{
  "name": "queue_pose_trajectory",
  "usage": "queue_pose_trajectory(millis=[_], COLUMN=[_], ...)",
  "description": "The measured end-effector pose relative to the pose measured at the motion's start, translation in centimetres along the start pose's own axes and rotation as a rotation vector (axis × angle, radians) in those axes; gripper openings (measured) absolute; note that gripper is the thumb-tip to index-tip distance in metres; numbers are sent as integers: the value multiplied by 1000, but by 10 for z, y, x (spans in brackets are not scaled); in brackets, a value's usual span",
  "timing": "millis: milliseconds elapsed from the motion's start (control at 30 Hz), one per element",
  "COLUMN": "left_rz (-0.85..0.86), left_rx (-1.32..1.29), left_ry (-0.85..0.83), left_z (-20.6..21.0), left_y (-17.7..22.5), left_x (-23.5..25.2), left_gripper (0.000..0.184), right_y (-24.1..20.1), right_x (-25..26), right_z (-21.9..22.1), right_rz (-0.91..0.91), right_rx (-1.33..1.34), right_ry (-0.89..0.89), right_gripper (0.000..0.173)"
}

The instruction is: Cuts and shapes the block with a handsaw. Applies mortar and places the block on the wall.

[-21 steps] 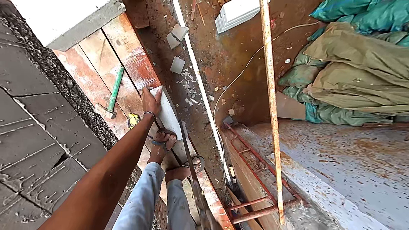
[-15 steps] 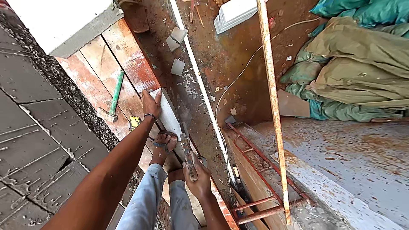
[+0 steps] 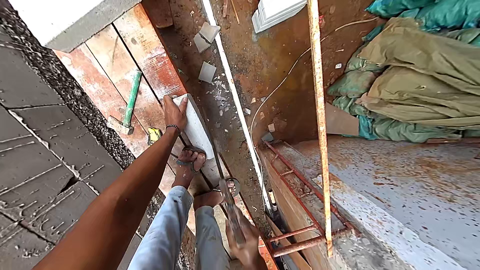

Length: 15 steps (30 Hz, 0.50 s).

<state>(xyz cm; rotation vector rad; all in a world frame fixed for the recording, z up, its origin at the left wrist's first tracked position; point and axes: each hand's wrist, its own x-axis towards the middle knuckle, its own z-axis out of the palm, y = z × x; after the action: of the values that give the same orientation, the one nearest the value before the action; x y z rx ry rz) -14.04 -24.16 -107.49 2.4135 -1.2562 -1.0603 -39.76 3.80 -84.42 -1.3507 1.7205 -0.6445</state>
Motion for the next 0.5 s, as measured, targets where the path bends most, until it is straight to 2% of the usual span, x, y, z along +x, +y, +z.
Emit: queue_pose_trajectory(millis=[100, 167, 300, 367, 500], left_rz=[15, 21, 16, 21, 22], left_rx=[5, 14, 17, 19, 33], left_ry=[5, -2, -8, -2, -14], left_z=[0, 0, -1, -3, -4], left_y=[1, -1, -1, 5, 1], left_x=[2, 4, 0, 1, -1], left_gripper=[59, 60, 61, 60, 62], right_y=[33, 37, 36, 43, 35], right_x=[57, 65, 96, 92, 19], right_z=[55, 60, 28, 16, -10], right_rz=[-75, 0, 539, 496, 147], right_rx=[53, 129, 456, 444, 213], right_ry=[18, 52, 318, 312, 150], right_gripper=[50, 47, 22, 21, 37])
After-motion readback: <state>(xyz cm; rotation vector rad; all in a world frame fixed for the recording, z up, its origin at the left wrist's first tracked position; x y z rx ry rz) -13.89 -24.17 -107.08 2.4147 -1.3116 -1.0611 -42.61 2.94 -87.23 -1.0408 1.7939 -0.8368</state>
